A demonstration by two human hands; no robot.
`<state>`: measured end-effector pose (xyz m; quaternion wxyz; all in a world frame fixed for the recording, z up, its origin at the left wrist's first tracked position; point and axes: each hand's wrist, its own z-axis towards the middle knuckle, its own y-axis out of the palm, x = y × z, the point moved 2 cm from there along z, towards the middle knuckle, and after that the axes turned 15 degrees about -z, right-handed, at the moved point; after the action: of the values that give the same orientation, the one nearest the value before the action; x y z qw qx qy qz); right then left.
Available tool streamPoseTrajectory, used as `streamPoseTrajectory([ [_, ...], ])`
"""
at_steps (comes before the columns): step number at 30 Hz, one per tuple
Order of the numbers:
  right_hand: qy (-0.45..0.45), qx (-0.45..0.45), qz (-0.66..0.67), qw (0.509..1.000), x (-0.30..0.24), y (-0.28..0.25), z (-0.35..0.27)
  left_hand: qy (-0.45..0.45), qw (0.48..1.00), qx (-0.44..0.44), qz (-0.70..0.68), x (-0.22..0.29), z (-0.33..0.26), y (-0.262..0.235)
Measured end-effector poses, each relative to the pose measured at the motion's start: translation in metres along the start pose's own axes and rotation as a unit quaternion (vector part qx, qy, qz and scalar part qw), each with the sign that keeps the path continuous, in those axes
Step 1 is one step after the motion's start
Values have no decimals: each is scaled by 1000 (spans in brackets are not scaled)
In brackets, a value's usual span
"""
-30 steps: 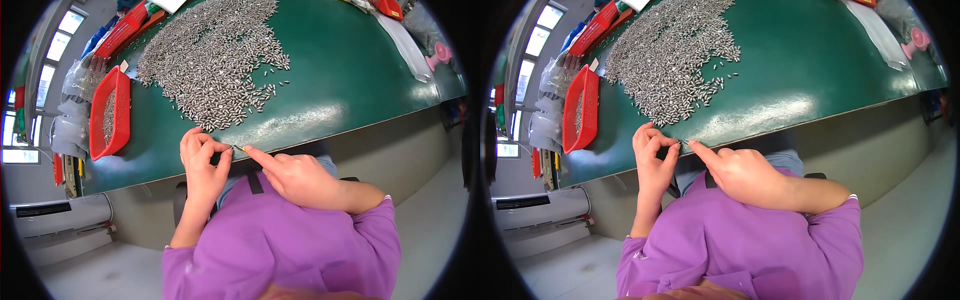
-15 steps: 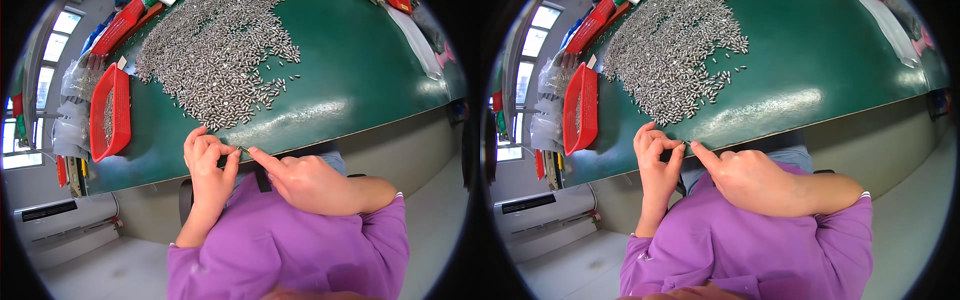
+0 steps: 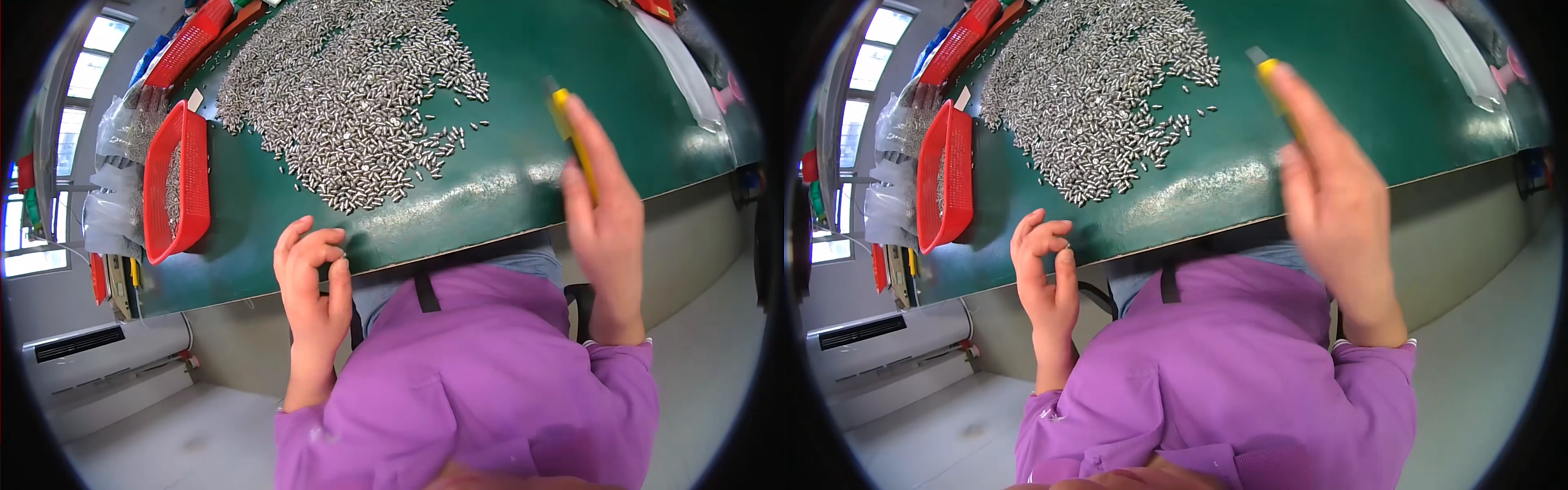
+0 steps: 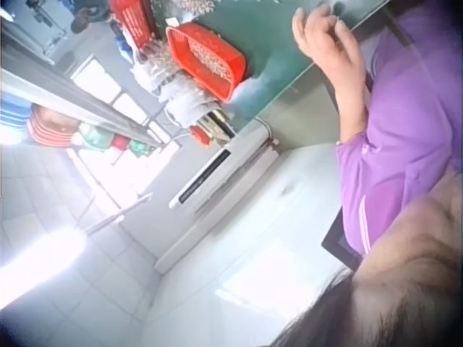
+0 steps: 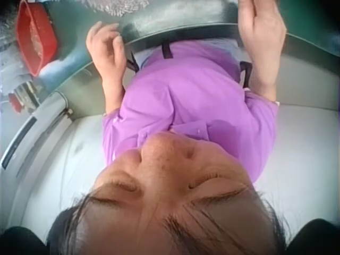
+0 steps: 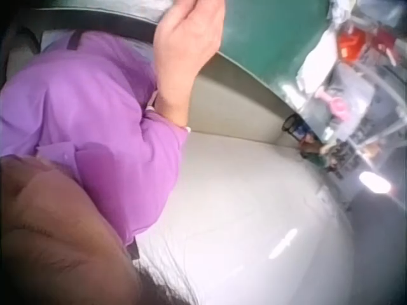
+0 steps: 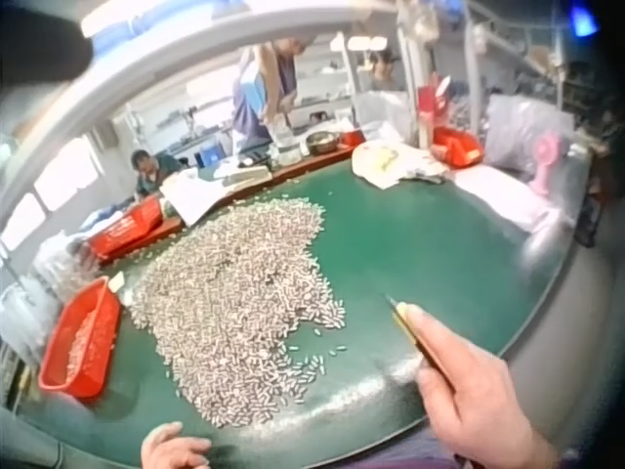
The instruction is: The recorder is inspecting and sorting small metal components on a workbench in a factory.
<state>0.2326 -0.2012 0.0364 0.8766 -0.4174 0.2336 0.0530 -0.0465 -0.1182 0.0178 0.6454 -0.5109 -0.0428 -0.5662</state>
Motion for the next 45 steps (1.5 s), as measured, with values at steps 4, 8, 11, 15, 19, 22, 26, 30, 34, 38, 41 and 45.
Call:
streamPoseTrajectory([
  [4,86,18,-211,974,64,-5,11,10,993,-120,7,5,-6,8],
  [8,110,3,-259,960,93,5,14,24,983,-180,-1,7,-9,19],
  [11,130,-16,-256,958,91,11,15,42,956,-270,-106,15,-5,25],
  [15,96,0,-256,962,96,10,20,68,952,-197,-225,10,10,18],
  [19,71,-21,-300,951,106,12,35,-22,903,-19,-428,-17,28,6],
  [22,-12,-6,-322,947,101,14,41,-120,857,-20,-500,-28,54,3],
  [26,-146,-34,-127,980,40,28,58,-282,762,-16,-583,-44,84,9],
  [30,-306,-141,34,941,-13,60,55,-306,707,-53,-635,-43,117,28],
  [34,-367,-211,2,906,-22,79,59,-288,676,-81,-674,-44,125,43],
  [38,-427,-168,-73,885,-24,92,58,-328,615,-54,-715,-58,117,51],
  [41,-427,-142,-72,890,-31,100,68,-349,591,-64,-724,-56,115,43],
  [45,-308,-138,75,938,-37,93,100,-373,611,-107,-690,-53,114,41],
])
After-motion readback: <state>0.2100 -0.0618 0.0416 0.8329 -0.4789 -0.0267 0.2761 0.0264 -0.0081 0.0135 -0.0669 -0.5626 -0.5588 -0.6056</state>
